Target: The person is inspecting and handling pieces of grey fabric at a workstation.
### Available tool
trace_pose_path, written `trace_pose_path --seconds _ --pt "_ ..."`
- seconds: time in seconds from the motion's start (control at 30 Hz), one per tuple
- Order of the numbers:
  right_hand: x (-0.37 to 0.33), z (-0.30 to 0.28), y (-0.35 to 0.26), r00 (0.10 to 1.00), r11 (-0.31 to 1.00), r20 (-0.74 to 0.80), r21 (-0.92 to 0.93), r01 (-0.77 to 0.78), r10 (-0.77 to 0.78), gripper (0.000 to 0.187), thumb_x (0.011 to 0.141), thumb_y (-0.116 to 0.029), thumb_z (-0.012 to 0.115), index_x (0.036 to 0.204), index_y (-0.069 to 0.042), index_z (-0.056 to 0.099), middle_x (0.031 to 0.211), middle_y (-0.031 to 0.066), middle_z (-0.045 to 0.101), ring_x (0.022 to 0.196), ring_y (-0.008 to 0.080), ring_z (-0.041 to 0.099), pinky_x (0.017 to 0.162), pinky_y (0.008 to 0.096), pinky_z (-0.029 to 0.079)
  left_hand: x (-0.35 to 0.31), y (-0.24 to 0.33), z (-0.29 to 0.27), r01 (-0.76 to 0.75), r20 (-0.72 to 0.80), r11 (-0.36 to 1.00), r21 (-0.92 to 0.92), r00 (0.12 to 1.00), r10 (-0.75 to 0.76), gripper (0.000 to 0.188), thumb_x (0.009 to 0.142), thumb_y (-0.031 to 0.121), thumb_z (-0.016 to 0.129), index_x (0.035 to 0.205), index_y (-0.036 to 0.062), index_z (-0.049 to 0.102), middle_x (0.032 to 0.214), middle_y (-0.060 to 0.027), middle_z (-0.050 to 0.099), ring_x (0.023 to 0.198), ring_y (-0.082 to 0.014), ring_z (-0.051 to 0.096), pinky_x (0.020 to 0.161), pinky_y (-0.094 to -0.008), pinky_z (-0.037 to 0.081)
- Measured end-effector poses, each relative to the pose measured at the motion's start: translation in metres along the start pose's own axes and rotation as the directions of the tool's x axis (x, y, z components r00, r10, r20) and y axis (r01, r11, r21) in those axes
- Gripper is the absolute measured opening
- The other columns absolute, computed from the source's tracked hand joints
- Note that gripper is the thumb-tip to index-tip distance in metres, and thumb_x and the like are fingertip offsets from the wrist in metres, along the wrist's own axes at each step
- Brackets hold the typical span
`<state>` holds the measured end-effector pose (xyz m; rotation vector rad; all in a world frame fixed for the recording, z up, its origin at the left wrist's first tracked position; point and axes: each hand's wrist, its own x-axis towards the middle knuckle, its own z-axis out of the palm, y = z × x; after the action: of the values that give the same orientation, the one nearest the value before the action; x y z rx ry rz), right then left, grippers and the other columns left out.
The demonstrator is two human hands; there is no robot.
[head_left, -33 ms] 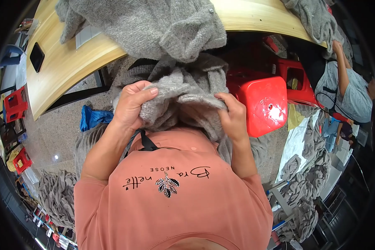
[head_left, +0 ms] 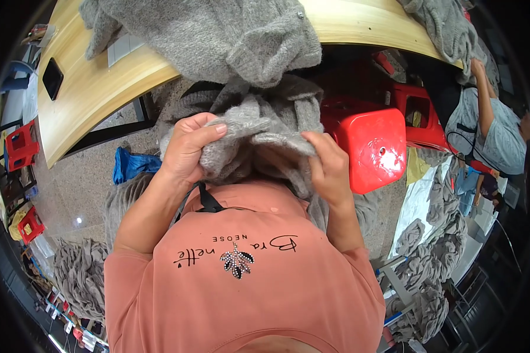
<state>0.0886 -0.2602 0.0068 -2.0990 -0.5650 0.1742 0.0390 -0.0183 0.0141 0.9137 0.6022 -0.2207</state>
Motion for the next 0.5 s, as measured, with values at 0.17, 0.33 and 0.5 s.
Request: trace_pose_path --seconds 0.17,0.33,0.5 --pt "0.001 0.004 -0.036 0.891 0.935 0.285 0.153 0.321 -0.353 0.037 0.069 0.009 0.050 0.106 0.003 0.052 0.094 0.0191 0.057 0.084 0.0341 0.057 0.070 0.0372 0.047 0.001 -0.001 0.008 -0.032 0.093 0.999 -0.007 0.995 0.033 0.005 0.074 0.002 0.061 0.079 0.0026 0.059 0.073 -0.0026 0.061 0.063 -0.0063 0.055 0.060 -0.0203 0.043" --pt "0.002 0.012 0.001 0.962 0.999 0.270 0.011 0.040 -0.042 0.035 0.068 0.009 0.052 0.102 0.002 0.055 0.090 0.0151 0.059 0.080 0.0268 0.059 0.070 0.0302 0.047 -0.001 0.003 0.002 -0.033 0.092 0.998 -0.057 0.995 0.038 0.003 0.076 0.002 0.061 0.079 0.0022 0.060 0.073 -0.0027 0.061 0.065 -0.0066 0.055 0.061 -0.0206 0.044" --pt "-0.004 0.017 0.031 0.928 0.954 0.304 0.137 -0.268 0.218 0.023 0.070 0.007 0.055 0.092 0.003 0.057 0.079 0.0091 0.061 0.074 0.0119 0.057 0.067 0.0234 0.044 -0.002 0.010 -0.008 -0.036 0.094 0.997 -0.071 0.995 0.043 0.008 0.077 0.006 0.061 0.082 -0.0002 0.060 0.076 -0.0059 0.063 0.067 -0.0102 0.058 0.064 -0.0238 0.047"
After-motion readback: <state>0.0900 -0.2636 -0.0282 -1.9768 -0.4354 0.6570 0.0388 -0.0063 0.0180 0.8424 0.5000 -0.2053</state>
